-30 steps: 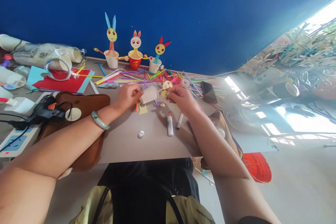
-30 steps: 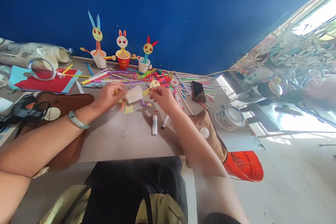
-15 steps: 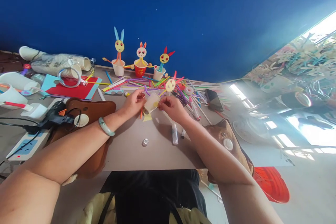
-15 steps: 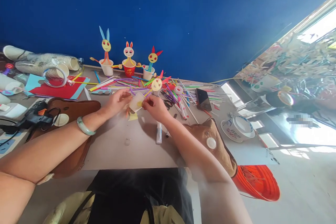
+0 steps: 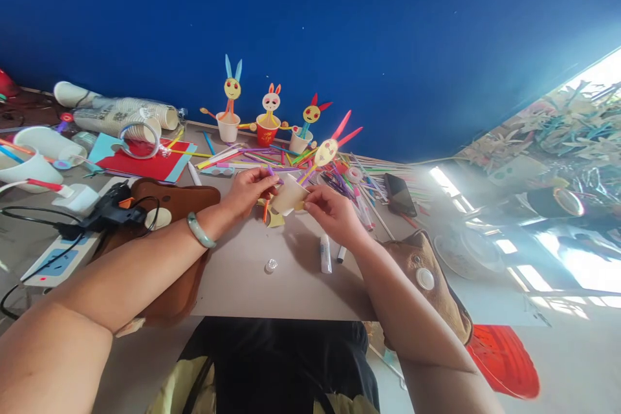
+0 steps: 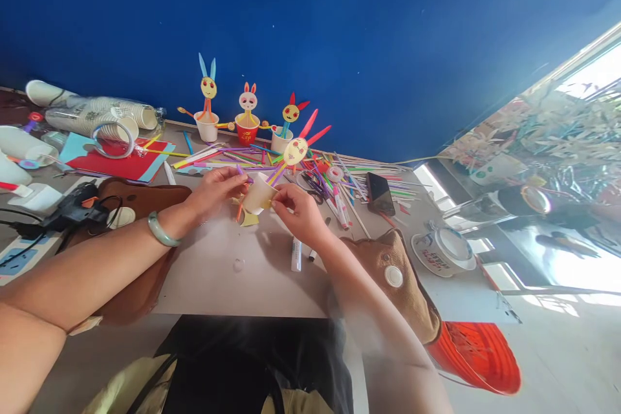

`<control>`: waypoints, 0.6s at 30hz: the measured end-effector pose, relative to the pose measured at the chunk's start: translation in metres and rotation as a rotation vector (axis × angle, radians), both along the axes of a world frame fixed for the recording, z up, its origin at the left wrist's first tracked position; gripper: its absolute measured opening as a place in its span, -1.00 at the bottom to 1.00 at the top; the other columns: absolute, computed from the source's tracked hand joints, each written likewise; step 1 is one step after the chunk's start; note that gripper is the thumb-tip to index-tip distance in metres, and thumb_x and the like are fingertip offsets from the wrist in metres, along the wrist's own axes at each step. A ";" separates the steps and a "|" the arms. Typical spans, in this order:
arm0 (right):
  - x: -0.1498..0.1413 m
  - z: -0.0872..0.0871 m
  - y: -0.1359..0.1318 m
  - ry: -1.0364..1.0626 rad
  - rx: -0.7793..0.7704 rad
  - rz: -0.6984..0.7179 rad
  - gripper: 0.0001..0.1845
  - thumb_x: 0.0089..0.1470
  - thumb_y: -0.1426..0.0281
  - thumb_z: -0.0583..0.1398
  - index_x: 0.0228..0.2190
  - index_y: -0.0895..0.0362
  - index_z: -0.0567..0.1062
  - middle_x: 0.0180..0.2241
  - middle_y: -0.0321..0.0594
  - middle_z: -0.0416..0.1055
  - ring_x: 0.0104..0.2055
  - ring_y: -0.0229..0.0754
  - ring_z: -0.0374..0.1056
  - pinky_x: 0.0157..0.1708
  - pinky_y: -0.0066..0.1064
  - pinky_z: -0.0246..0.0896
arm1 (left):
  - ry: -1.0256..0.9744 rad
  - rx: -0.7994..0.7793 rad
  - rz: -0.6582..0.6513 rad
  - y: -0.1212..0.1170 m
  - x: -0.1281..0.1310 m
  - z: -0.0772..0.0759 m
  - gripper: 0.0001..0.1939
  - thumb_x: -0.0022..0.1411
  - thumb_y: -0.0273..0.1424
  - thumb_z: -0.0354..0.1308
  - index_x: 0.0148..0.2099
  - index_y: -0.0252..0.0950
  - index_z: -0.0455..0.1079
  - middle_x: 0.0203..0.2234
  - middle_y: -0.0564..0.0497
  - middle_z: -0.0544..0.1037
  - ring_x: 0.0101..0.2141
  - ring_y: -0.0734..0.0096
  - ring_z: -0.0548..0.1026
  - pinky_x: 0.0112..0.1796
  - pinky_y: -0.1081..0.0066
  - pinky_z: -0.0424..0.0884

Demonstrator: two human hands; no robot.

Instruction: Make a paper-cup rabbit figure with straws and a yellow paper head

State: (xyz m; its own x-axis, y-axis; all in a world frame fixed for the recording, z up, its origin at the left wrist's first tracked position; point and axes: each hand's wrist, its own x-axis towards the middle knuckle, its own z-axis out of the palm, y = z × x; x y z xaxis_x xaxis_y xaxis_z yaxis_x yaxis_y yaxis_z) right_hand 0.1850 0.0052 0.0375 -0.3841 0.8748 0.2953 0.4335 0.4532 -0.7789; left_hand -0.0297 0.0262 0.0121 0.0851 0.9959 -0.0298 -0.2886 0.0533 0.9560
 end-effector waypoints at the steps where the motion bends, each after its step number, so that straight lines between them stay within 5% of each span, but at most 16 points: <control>1: 0.001 0.001 0.000 0.039 -0.037 -0.011 -0.84 0.12 0.29 0.22 -0.42 0.13 0.45 -0.15 -0.08 0.49 -0.15 -0.17 0.43 -0.17 -0.30 0.40 | -0.006 -0.002 -0.007 0.000 0.000 0.000 -0.66 -0.02 -0.19 0.39 -0.38 -0.33 0.39 -0.54 0.05 0.51 -0.50 0.51 0.46 -0.43 0.47 0.36; 6: -0.002 0.003 -0.004 0.147 -0.033 -0.162 -0.80 0.11 0.23 0.23 -0.39 0.11 0.44 -0.34 -0.20 0.52 -0.48 -0.31 0.34 -0.49 -0.44 0.31 | 0.000 -0.066 -0.009 -0.001 0.004 -0.001 -0.68 -0.02 -0.23 0.40 -0.39 -0.33 0.38 -0.53 0.03 0.53 -0.51 0.52 0.47 -0.47 0.50 0.37; 10: 0.000 0.002 -0.014 0.055 0.426 -0.281 -0.90 0.16 0.32 0.19 -0.37 0.06 0.46 -0.44 -0.25 0.51 -0.54 -0.29 0.31 -0.54 -0.41 0.27 | 0.014 -0.070 -0.059 -0.004 0.007 -0.004 -0.69 0.02 -0.22 0.38 -0.39 -0.32 0.38 -0.60 0.05 0.49 -0.57 0.55 0.42 -0.56 0.53 0.30; 14: 0.013 -0.001 -0.021 -0.258 0.919 -0.129 -0.97 0.14 0.36 0.23 -0.32 -0.02 0.51 -0.32 -0.18 0.60 -0.44 -0.20 0.45 -0.48 -0.34 0.32 | 0.018 -0.008 -0.182 -0.008 0.008 -0.009 -0.67 0.04 -0.17 0.38 -0.38 -0.30 0.39 -0.60 0.06 0.48 -0.59 0.54 0.39 -0.63 0.54 0.20; 18: 0.024 -0.001 -0.028 -0.465 1.038 0.035 -0.89 0.13 0.39 0.26 -0.28 -0.07 0.53 -0.28 -0.26 0.62 -0.47 -0.24 0.46 -0.55 -0.36 0.25 | 0.013 0.060 -0.249 -0.012 0.009 -0.011 -0.67 0.04 -0.19 0.39 -0.40 -0.31 0.38 -0.60 0.06 0.48 -0.59 0.57 0.39 -0.57 0.53 0.25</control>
State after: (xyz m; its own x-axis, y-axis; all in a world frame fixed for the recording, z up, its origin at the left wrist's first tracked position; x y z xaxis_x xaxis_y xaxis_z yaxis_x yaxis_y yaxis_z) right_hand 0.2089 -0.0228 0.0362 -0.6651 0.2779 0.6931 0.5569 0.8029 0.2125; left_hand -0.0204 0.0146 0.0010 0.3276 0.9445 0.0260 -0.2616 0.0642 0.9630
